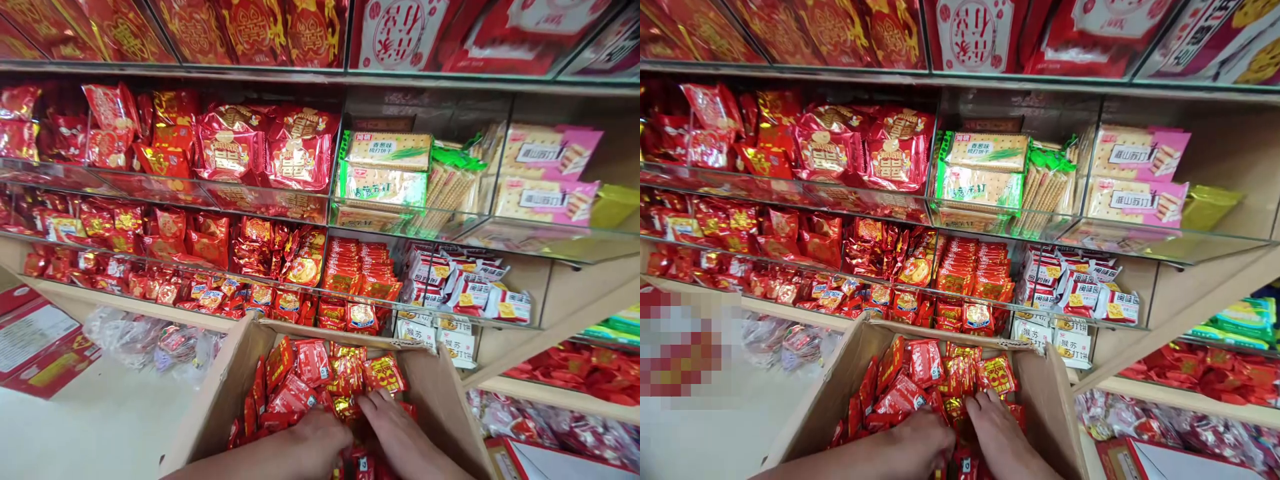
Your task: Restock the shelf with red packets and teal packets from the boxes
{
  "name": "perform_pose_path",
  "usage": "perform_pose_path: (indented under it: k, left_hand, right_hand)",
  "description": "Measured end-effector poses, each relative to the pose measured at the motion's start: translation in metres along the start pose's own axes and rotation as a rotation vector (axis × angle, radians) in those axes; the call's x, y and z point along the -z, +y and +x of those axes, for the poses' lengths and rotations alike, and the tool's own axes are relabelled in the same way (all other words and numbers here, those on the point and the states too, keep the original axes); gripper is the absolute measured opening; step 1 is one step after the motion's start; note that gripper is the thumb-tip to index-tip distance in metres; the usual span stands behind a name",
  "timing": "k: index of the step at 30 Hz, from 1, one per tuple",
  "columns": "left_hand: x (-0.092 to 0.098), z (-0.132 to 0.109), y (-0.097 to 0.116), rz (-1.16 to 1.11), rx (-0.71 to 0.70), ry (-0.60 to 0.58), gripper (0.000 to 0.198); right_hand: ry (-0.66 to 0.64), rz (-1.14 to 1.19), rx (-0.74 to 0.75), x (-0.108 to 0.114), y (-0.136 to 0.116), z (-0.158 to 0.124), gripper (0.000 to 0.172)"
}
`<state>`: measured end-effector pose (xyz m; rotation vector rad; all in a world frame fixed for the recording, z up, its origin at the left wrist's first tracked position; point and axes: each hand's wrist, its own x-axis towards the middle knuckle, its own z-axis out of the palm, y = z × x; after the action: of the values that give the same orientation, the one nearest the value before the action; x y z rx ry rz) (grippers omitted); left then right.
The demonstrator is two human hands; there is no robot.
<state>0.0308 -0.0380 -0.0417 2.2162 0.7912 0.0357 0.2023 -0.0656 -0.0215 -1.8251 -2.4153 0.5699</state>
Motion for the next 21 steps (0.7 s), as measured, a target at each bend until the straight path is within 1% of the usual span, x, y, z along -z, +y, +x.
perform_pose_path:
  k: [1,2,4,6,8,9,10,11,12,14,16,18,21]
  left_hand:
    - [0.006,-0.001,0.002,0.016,0.033,0.025,0.011]
    - [0.013,-0.001,0.004,0.011,0.068,0.077,0.011]
    - [0.028,-0.001,0.008,-0.109,0.097,0.266,0.013]
    - [0.042,0.001,0.008,-0.264,0.102,0.493,0.018]
    - [0.052,0.004,0.005,-0.385,0.089,0.675,0.017]
    - [0.056,0.005,0.003,-0.469,0.095,0.719,0.015]
    - [0.058,0.006,0.001,-0.568,0.103,0.722,0.015]
    - [0.059,0.006,0.0,-0.672,0.108,0.685,0.016]
    - [0.059,0.006,0.0,-0.764,0.11,0.629,0.019]
    - [0.058,0.006,0.003,-0.888,0.094,0.506,0.027]
    - [0.055,0.005,0.01,-0.939,0.055,0.416,0.032]
    - [0.053,0.005,0.017,-0.999,0.017,0.376,0.032]
    - [0.05,0.008,0.023,-1.145,0.048,0.419,0.034]
  right_hand:
    - [0.017,0.039,0.004,0.002,0.001,0.0,0.038]
    - [0.025,0.088,0.009,0.005,0.002,0.001,0.031]
    - [0.013,0.223,0.009,0.014,0.007,0.001,0.019]
    - [0.039,0.382,-0.039,0.024,0.014,0.001,0.012]
    - [0.144,0.561,-0.122,0.036,0.02,0.001,0.009]
    - [0.214,0.676,-0.157,0.041,0.021,0.001,0.012]
    - [0.284,0.807,-0.189,0.046,0.021,0.001,0.016]
    - [0.343,0.943,-0.211,0.05,0.02,0.001,0.019]
    - [0.387,1.07,-0.229,0.052,0.018,0.001,0.022]
    - [0.424,1.255,-0.252,0.055,0.011,0.001,0.027]
    - [0.396,1.347,-0.252,0.054,0.003,0.0,0.029]
    - [0.331,1.393,-0.247,0.052,-0.005,0.0,0.028]
    - [0.222,1.422,-0.225,0.049,-0.012,0.001,0.031]
